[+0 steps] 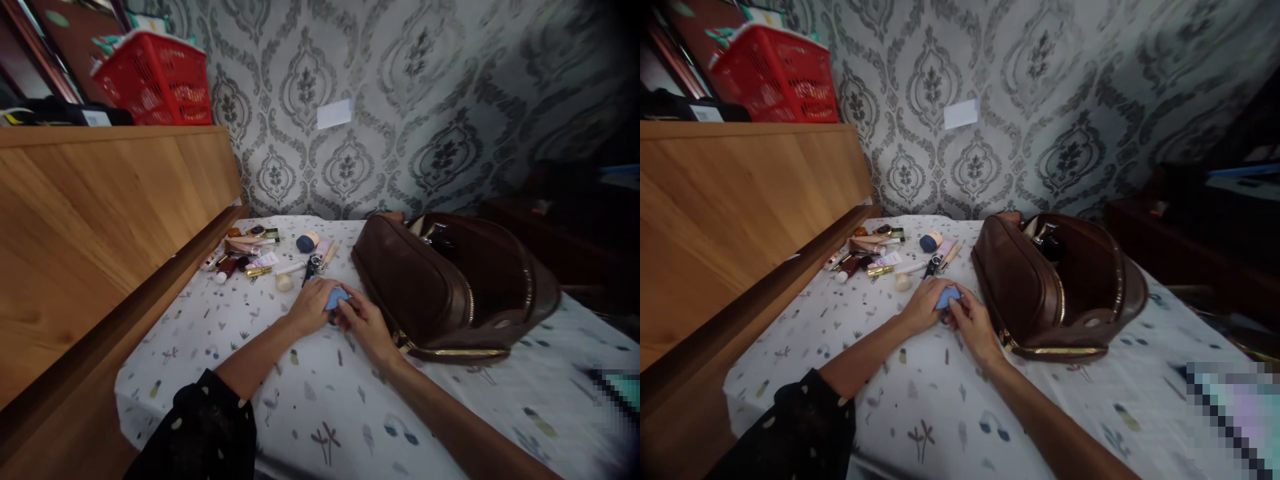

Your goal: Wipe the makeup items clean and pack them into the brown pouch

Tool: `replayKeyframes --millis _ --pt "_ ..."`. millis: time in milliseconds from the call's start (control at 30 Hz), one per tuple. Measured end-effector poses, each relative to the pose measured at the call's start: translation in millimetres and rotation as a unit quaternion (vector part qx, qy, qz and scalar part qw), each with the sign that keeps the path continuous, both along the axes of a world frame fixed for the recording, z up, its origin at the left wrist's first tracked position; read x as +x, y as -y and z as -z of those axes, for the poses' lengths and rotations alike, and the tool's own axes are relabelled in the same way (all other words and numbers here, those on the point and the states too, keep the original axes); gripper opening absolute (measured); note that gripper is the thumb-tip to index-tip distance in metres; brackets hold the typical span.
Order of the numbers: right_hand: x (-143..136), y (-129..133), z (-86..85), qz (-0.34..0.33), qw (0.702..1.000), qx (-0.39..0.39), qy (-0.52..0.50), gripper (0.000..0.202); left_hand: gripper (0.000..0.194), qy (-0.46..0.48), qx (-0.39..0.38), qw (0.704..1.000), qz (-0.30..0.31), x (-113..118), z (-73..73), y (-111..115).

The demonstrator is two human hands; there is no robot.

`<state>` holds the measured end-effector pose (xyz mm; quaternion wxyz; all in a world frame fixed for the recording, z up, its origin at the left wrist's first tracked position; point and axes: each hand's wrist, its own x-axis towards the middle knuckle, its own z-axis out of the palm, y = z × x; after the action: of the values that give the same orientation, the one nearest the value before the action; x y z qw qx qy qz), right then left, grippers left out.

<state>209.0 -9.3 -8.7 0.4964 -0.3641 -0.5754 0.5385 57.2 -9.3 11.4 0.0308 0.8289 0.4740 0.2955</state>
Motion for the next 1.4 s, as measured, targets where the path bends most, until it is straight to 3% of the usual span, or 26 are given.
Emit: replayKeyframes --millis 167,300,433,533,667,800,900,1033,1267,1400 --pt "4 0 -6.5 0.011 1.0 0.01 -0.002 0.048 0.027 -0.027 0.007 1.0 -0.013 1 1.9 0" --pt "5 1 -12.4 0.035 0.999 0.007 0.0 0.046 0.02 -0.09 0.023 0.996 -0.005 0 -2.7 2" --pt "4 5 -17.2 0.047 0.999 0.012 0.007 0.049 0.027 -0.159 0.053 0.986 -0.018 -7 -13.2 2" --pt "5 8 -20.1 0.048 0.999 0.012 0.02 0.05 0.033 -0.163 0.037 0.981 -0.098 -21 -21.0 -2" --pt "5 9 -21.8 0.049 0.999 0.003 0.022 0.053 0.037 -0.129 0.025 0.959 -0.251 -56 -26.3 -12" --pt "5 9 -21.8 0.038 0.999 0.005 0.034 0.057 0.034 -0.098 0.01 0.913 -0.396 -92 -23.5 -19" --pt "5 9 -21.8 0.03 0.999 0.005 0.041 0.058 0.037 -0.086 -0.013 0.889 -0.449 -108 -16.9 -23" --pt "5 9 -22.2 0.024 0.998 0.006 0.053 0.058 0.039 -0.078 -0.047 0.887 -0.452 -115 -7.5 -29" --pt "4 10 -25.1 0.019 0.997 0.017 0.072 0.058 0.042 -0.088 -0.058 0.928 -0.358 -119 1.1 -35" --pt "4 11 -26.3 0.015 0.997 0.008 0.069 0.058 0.034 -0.084 -0.043 0.937 -0.337 -119 1.0 -33"
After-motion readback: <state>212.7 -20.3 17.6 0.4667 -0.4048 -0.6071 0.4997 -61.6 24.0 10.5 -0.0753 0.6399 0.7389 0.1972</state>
